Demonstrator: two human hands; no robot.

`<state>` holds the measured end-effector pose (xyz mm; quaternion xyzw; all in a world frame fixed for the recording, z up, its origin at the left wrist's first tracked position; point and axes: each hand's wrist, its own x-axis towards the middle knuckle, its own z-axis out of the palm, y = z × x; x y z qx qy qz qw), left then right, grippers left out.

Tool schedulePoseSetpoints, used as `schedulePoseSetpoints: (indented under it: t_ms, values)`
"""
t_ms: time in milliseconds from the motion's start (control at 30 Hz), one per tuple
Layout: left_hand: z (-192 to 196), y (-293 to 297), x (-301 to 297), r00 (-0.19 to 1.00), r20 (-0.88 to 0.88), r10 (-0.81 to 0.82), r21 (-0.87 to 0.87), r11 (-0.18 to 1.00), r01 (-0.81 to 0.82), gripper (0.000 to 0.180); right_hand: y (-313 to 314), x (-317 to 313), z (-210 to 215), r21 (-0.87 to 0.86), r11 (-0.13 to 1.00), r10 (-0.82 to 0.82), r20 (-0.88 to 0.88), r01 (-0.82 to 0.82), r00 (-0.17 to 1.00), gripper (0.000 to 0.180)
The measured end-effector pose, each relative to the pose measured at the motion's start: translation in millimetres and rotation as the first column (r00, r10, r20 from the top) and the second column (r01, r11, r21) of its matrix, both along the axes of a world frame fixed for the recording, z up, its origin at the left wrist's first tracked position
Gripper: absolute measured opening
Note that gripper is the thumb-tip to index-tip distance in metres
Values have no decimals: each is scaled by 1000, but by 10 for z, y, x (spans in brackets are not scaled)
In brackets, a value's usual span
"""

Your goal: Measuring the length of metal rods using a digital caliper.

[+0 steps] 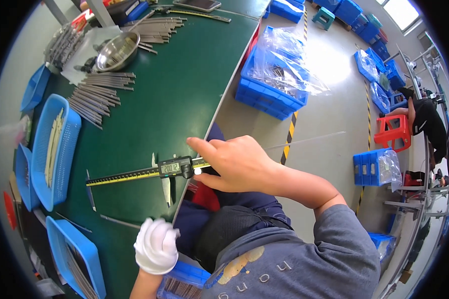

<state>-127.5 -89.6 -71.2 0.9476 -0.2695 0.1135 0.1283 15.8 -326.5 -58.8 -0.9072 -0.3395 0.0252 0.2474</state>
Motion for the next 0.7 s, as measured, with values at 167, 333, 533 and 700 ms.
schedulePoseSetpoints:
  t_ms: [167,333,533,700]
  values:
    - [527,209,426,926,376,22,-25,1000,-14,31,-46,43,-132,-17,1000,4,-40,-4,999,57]
    - [747,780,1425,806,566,173,35,972,-233,26,-72,33,-194,10,999,-32,54,32,998,56]
    - [312,1864,2097,602,65,796,-126,605,-786,36,60,45,-250,60,998,24,132,-33,991,55]
    - [280,1854,2174,578,-205,790,-35,584,-811,50,14,30,-243,50,998,-34,74,30,997,57]
